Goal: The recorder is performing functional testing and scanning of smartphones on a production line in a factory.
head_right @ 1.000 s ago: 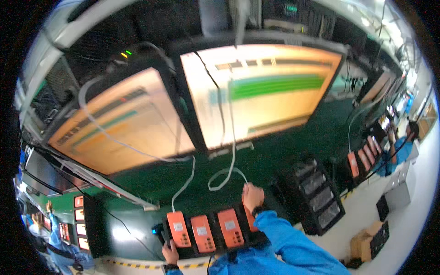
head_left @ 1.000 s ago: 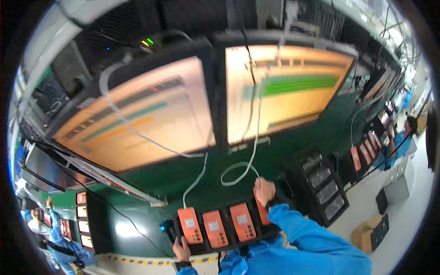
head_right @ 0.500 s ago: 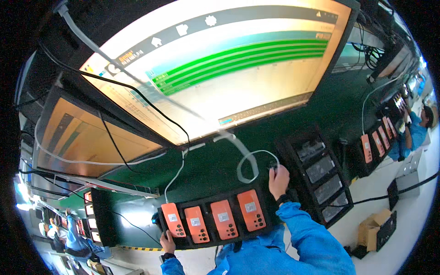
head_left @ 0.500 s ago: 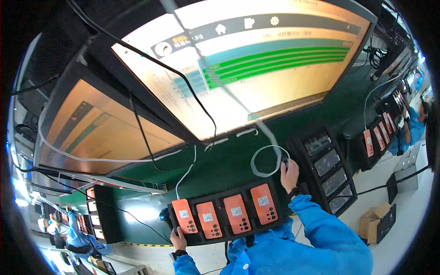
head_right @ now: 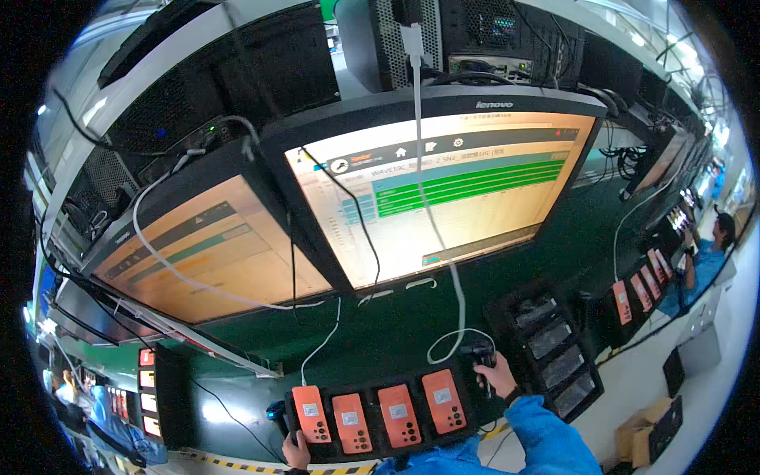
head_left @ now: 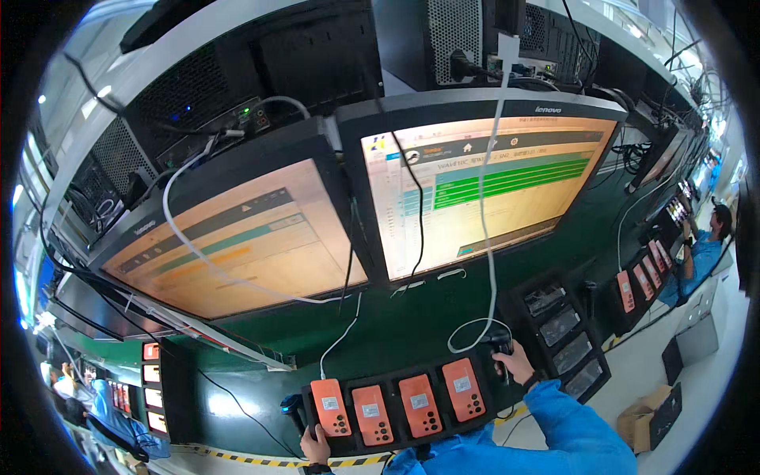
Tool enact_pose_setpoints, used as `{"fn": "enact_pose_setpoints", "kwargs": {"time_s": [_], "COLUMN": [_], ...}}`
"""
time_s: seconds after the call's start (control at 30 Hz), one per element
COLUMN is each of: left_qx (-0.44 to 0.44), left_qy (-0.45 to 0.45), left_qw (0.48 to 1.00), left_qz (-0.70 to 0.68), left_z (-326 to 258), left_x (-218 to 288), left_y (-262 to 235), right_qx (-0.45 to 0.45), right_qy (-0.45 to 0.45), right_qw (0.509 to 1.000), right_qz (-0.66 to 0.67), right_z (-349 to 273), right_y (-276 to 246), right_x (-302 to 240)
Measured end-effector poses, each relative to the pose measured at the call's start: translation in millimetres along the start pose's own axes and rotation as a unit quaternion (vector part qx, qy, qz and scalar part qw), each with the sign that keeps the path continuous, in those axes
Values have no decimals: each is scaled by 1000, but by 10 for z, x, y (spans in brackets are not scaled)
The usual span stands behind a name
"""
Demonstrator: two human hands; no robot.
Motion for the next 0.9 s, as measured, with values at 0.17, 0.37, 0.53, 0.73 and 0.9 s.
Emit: {"fn": "enact_pose_setpoints", "kwargs": {"time_s": [0.17, 0.37, 0.53, 0.73, 0.9], "left_qx": [-113, -42, -15, -41, -43], "left_qy": [-14, 38, 58, 33, 28], "left_qw": [993, 994, 996, 996, 997], "left_qz": [-40, -95, -71, -68, -65], "left_z": [39, 170, 153, 87, 95], "left_x": [490, 237, 72, 159, 240], "left_y": [-9, 110, 181, 92, 48], "right_qx": [4, 15, 17, 59, 63], "right_qy": [-31, -34, -65, -79, -86], "right_qw": [999, 998, 979, 977, 973], "right_qz": [30, -51, -191, -190, -205], "right_z": [-875, -1229, -1246, -1301, -1262], "right_y": [457, 831, 798, 744, 729], "right_x": [-453, -34, 65, 121, 168]}}
Point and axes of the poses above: each hand's wrist, its own z-axis towards the middle knuckle, its own y-axis out of the palm, x = y × z, the point moved 10 cm from there along z, towards the middle knuckle, and after that the axes turned 6 degrees about -y, right-handed, at the moved point
